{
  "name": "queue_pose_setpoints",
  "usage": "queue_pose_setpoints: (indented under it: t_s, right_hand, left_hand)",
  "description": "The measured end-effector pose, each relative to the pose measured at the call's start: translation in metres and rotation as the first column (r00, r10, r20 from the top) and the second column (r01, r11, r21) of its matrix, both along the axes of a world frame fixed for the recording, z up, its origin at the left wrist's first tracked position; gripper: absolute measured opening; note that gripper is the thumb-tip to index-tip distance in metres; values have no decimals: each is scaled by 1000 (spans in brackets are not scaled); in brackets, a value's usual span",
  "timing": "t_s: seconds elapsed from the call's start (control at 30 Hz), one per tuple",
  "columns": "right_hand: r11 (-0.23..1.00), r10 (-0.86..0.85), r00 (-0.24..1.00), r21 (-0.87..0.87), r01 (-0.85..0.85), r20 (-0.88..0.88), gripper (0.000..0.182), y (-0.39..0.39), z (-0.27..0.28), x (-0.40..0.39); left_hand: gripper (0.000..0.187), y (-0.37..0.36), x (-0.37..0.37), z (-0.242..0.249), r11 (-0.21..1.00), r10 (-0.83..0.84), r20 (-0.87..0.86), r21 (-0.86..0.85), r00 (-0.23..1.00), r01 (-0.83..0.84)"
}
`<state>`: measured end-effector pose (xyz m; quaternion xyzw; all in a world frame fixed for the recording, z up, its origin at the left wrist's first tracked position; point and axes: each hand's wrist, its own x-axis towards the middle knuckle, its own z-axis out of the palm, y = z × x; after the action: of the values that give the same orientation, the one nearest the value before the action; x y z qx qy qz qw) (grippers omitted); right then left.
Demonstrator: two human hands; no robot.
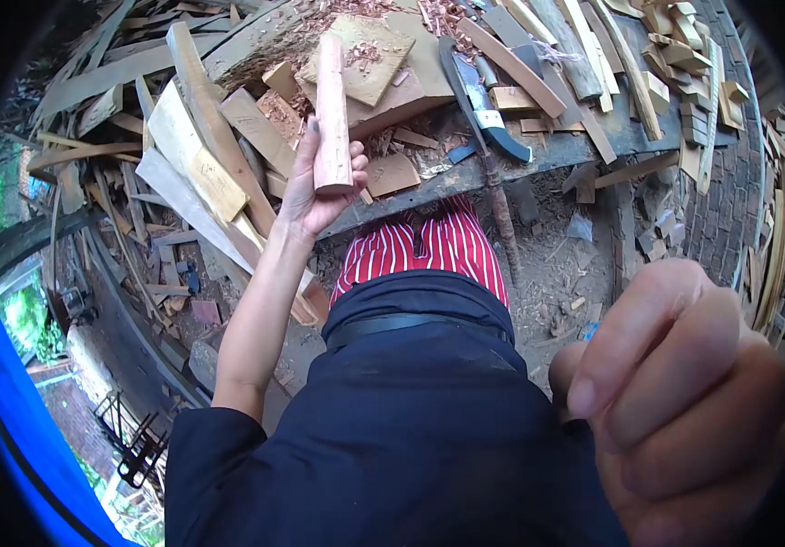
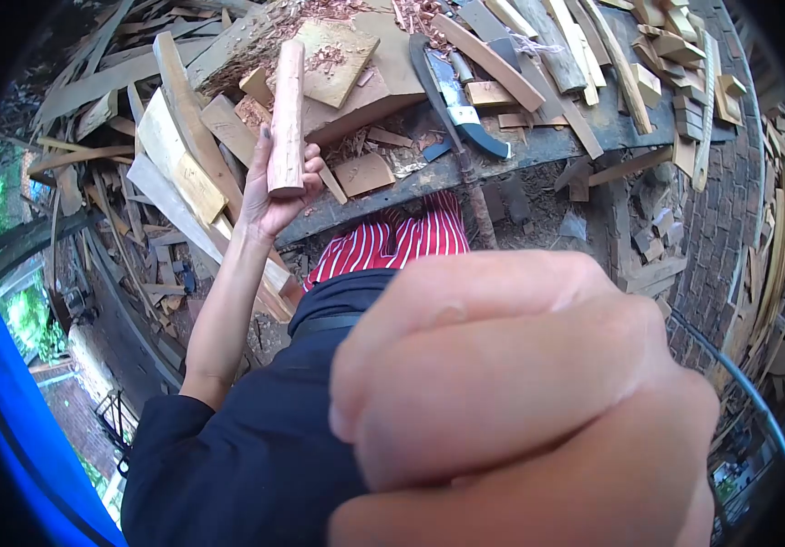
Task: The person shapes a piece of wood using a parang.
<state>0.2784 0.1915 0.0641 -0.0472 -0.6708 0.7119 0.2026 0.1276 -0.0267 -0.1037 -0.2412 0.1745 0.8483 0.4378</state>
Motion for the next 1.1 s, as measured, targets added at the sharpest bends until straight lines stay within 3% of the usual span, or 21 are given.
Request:
queue_pose_setpoints:
  t_s: [0.07,0.1,0.13,0.23,0.27,0.3,0.33,0.4,0.43,0.47,0.57,0.6,0.67,0.77,0.93,1.03,1.1]
  right_hand:
    - [999,10,999,-35,-9,31,18,98,21,119]
    - [999,22,999,-48,-21,30,19,32,-15,-12]
    - [997,44,999,-61,-42,22,19,30,-25,-43]
    - [988,115,993,-106,-114,7,21,46,-31,-66]
    - [999,22,958,-44,-10,287,22,51,-81,-78]
    - [999,-19,899,46,-2,438,23,60,-140,-84]
    - [981,-74,797,188,-50,599,36,72,-211,-77]
    - [773,-210,749,576,-267,629,63,76,-308,-49]
    - [782,-177,743,551,-292,646,67,71,-327,-41]
    - [792,-147,734,524,-315,663,71,66,-335,-35]
    - [702,-281,705,640,-311,651,62,60,-327,-41]
    - [650,-345,665,680,-340,662,57,61,-327,-44]
    - [585,-388,722,758,-287,573,48,59,-333,-42]
    - [417,-418,748,840,-346,516,47,60,-340,-35]
    - [416,-408,758,842,-342,509,52,56,-332,-32]
    - [499,-421,727,808,-314,542,54,56,-327,-36]
    - [550,-392,716,771,-321,578,50,62,-325,-40]
  left_hand:
    - [54,7,3,2,992,40,-6,-122,999,-41]
    - [54,11,0,0,986,52,-81,-157,995,-64]
    - [55,14,-5,-3,977,69,-163,-189,984,-100]
    - [44,28,-8,-12,968,119,-158,-202,980,-150]
    - [44,32,-6,-13,958,138,-167,-226,976,-174]
    - [40,30,-4,-22,981,148,-183,-97,972,-168]
    - [40,35,-3,-20,977,163,-187,-103,969,-184]
    - [37,46,4,-11,966,254,37,-61,966,-252]
    - [34,49,7,-12,962,266,41,-72,963,-263]
    - [41,53,11,-7,961,270,39,-73,962,-267]
    - [49,61,18,4,968,238,31,-86,971,-235]
    - [53,62,21,4,965,228,-50,-122,972,-232]
    - [57,61,25,2,959,216,-135,-157,967,-236]
    - [53,60,26,7,862,86,-251,-466,964,-199]
    - [46,39,20,35,847,-89,-368,-516,926,-124]
    - [47,22,16,30,949,4,-174,-311,985,-59]
    - [47,19,12,36,953,74,-83,-287,994,-95]
